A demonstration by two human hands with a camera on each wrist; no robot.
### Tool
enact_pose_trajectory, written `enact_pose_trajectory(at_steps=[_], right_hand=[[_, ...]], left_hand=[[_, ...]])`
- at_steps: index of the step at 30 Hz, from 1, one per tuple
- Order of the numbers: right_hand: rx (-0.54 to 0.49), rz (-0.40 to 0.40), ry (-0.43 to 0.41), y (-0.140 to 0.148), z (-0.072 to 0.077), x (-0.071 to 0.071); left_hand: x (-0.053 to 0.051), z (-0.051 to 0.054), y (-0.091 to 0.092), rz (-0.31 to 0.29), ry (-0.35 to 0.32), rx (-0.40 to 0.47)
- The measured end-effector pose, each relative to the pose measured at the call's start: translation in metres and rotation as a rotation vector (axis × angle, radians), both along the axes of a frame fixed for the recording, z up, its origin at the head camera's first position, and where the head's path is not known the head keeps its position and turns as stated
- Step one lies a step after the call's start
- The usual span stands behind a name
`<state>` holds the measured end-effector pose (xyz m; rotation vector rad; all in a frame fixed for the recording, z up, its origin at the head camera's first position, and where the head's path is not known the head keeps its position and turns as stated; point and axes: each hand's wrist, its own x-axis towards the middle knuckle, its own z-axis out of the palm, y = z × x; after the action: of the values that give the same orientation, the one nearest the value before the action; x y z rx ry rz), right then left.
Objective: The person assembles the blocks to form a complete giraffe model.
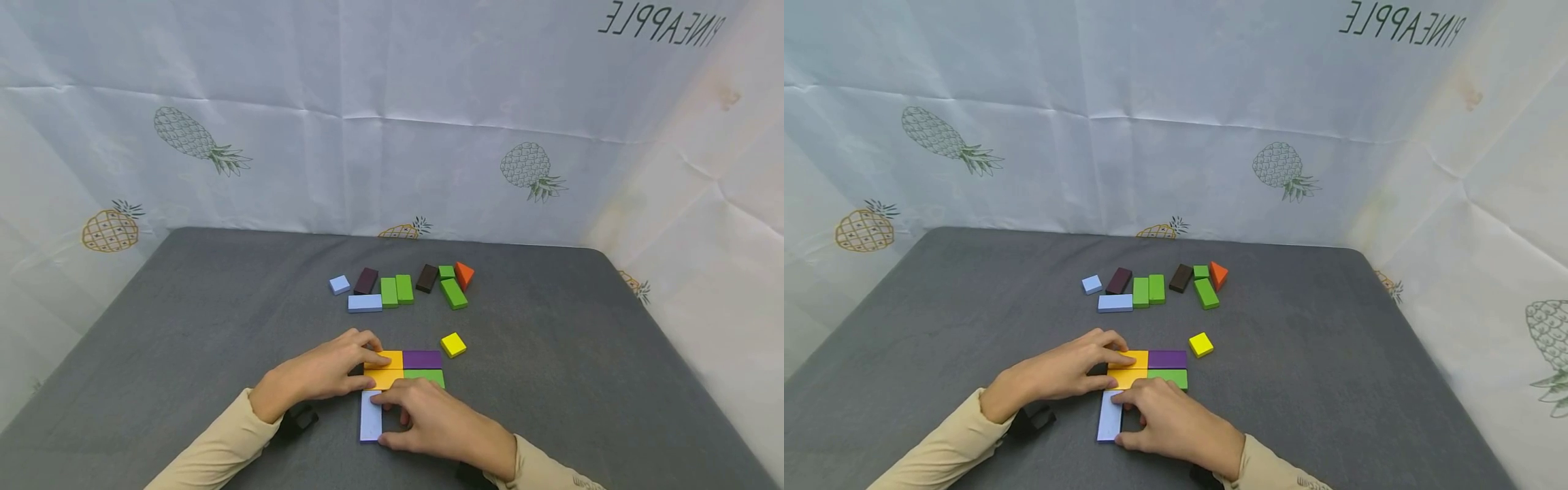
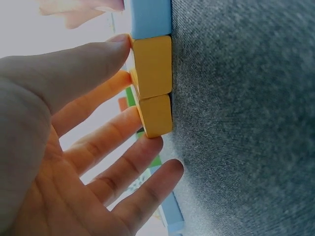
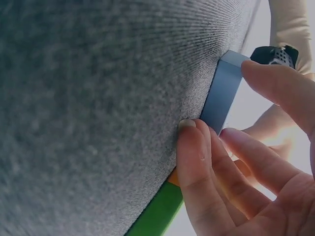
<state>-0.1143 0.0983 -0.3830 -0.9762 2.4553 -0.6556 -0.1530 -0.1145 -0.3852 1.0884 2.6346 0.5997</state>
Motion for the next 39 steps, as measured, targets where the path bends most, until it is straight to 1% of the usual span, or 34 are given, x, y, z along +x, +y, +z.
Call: enact_pose_trajectory(at_steps=[8,15,19,22,25,29,32,35,39], right_hand=[[0.033,-0.004,0.012,-0.001,0.0,0.001],[0.033,-0.007,0.002,0.0,0.0,0.0],[0.025,-0.009,0.0,0.001,-0.001,0.0],[0.018,-0.015,-0.008,0.003,0.002,-0.001],[0.013,-0.026,-0.005,0.007,0.009,-0.004],[-0.005,-0.04,0.063,0.013,0.02,-0.012],[-0.033,-0.055,0.124,0.017,0.026,-0.019],[-0.069,-0.075,0.171,0.02,0.026,-0.026],[-0.108,-0.107,0.199,0.025,0.023,-0.038]], left_hand=[[0.0,-0.001,0.0,0.0,0.006,0.003],[0.0,0.001,0.0,0.0,0.002,0.002],[0.001,0.0,-0.001,-0.005,0.015,0.004],[0.004,0.0,-0.003,-0.004,0.036,0.012],[0.007,0.001,-0.005,0.003,0.049,0.015],[0.01,0.001,-0.005,-0.002,0.041,0.005],[0.011,-0.001,-0.006,-0.013,0.044,0.004],[0.011,-0.004,-0.006,-0.02,0.051,0.005],[0.01,-0.005,-0.005,-0.02,0.043,0.0]])
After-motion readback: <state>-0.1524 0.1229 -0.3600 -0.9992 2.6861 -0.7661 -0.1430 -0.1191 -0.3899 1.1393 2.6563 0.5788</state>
